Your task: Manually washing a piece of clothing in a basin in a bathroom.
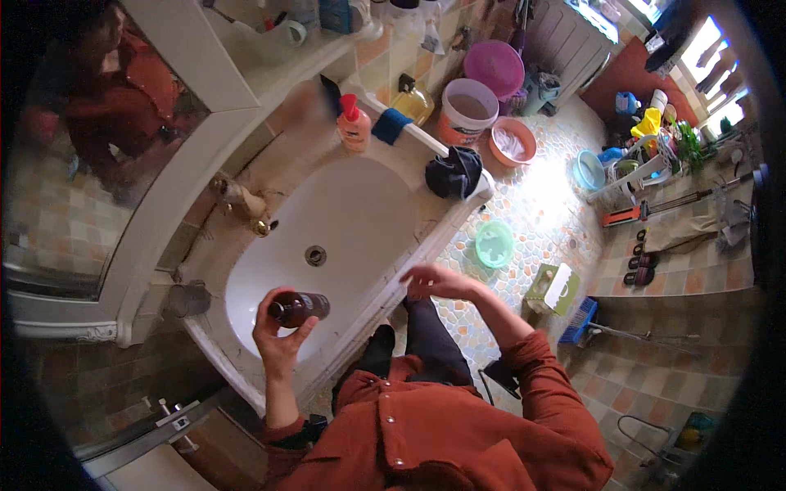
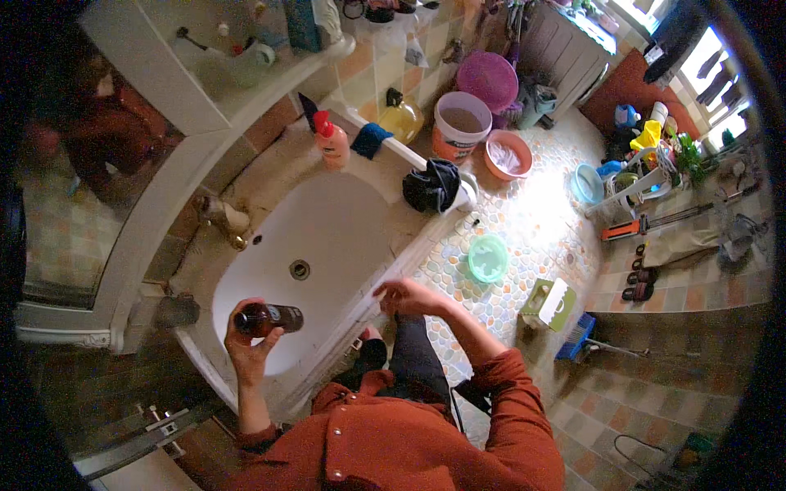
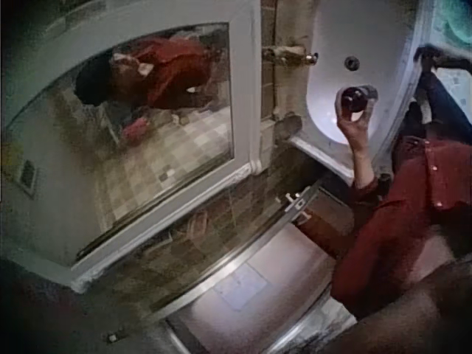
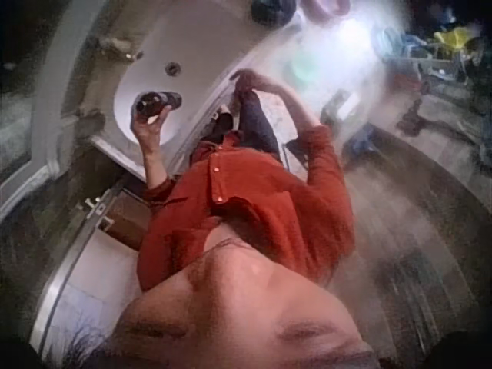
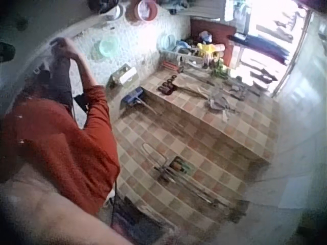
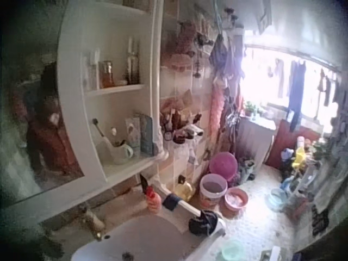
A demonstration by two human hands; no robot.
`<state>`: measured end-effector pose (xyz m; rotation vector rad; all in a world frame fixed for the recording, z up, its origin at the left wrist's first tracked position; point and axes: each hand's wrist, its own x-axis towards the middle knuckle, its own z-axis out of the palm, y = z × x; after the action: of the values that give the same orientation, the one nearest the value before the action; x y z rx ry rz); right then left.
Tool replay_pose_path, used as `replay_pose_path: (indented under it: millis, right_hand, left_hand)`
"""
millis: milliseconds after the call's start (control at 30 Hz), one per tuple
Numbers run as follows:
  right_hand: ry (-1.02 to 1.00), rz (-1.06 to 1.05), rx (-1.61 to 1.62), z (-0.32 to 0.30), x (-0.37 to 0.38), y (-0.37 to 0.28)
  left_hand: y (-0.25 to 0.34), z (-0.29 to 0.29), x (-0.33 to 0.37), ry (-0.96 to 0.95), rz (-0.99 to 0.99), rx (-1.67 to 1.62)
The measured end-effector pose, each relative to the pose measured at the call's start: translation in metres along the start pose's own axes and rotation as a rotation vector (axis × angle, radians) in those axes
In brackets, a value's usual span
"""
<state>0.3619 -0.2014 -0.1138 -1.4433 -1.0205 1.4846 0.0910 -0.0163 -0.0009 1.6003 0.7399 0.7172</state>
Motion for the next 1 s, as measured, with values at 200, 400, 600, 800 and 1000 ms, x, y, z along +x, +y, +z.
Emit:
replay_pose_path:
  millis: [200, 400, 600, 800, 1000]
  right_hand:
    - [0.561, -0.313, -0.189, -0.095, 0.113, -0.068]
    - [0.933, -0.254, -0.74, -0.143, 0.211, -0.125]
    - [0.798, -0.373, -0.665, -0.164, 0.255, -0.097]
    - [0.801, -0.412, -0.523, -0.172, 0.222, -0.094]
    - [0.648, -0.754, -0.308, -0.175, 0.094, -0.123]
  left_hand:
    - [0.004, -0.004, -0.023, 0.063, 0.008, 0.011]
    - [0.011, -0.007, -0.073, 0.34, -0.027, 0.085]
    - [0.023, 0.05, -0.115, 0.607, -0.062, 0.153]
    - [0.027, 0.126, -0.135, 0.695, 0.0, 0.128]
    - [0.046, 0.191, -0.13, 0.583, 0.011, 0.172]
